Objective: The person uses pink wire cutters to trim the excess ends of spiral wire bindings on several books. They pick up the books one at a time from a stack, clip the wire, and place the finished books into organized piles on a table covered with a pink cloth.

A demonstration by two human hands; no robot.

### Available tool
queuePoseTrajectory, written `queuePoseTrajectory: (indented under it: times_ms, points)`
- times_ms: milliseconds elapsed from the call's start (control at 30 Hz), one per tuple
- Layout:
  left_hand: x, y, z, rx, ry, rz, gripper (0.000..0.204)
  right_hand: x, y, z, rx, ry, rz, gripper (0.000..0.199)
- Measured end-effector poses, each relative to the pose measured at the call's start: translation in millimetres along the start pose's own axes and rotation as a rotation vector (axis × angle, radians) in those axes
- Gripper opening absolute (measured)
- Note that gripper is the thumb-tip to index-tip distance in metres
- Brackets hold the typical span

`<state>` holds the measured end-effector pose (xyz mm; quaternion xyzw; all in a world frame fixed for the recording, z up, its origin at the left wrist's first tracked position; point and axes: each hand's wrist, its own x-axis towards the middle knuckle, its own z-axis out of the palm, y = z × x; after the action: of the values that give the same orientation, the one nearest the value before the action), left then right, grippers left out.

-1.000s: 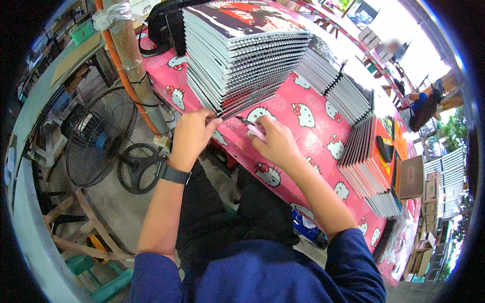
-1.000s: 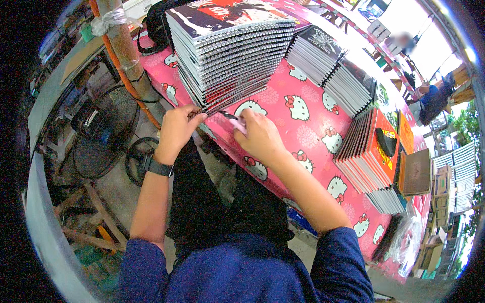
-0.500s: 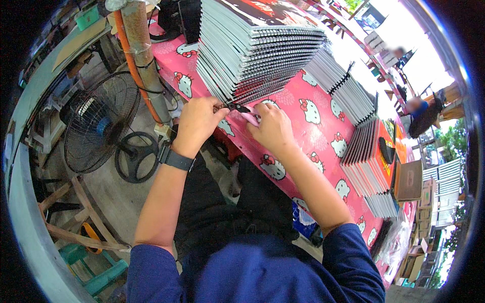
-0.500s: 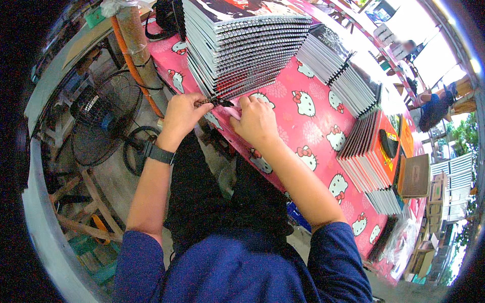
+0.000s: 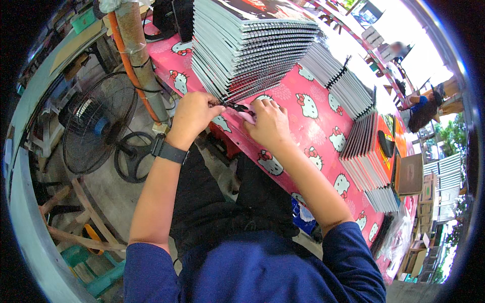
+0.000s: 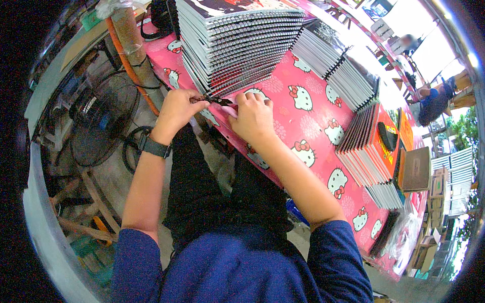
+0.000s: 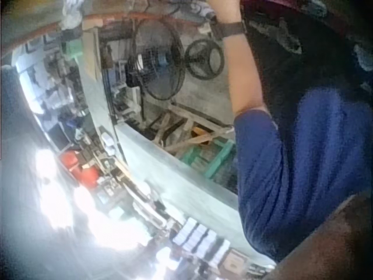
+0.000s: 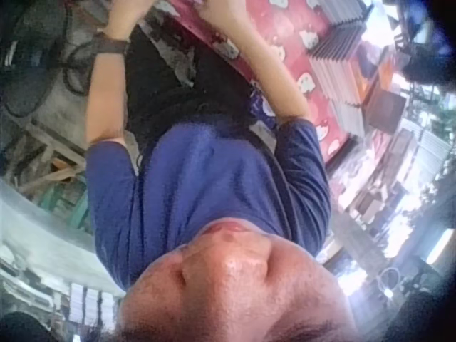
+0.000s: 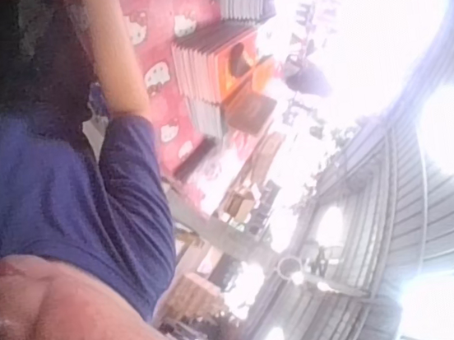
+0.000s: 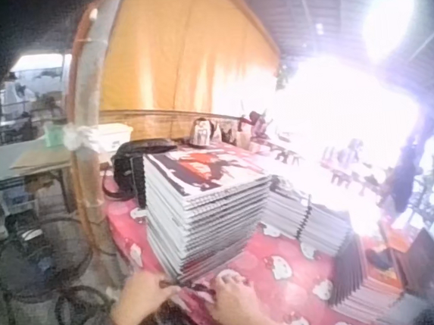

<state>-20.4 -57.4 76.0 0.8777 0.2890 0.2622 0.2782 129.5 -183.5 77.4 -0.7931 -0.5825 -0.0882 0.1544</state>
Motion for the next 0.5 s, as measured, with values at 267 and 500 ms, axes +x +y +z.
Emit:
queuePoseTrajectory:
  times_ms: [267,500]
  points:
    - [1.6,5.0,5.1,0.176,0.015,0.011,0.022,11.3,1.5,-2.5,0.133,-0.234,0.12,0.034]
    - [2.4,4.1,-1.0,0.202,-0.05,0.002,0.027,4.0,4.6,-10.4,0.051,-0.161,0.006,0.033]
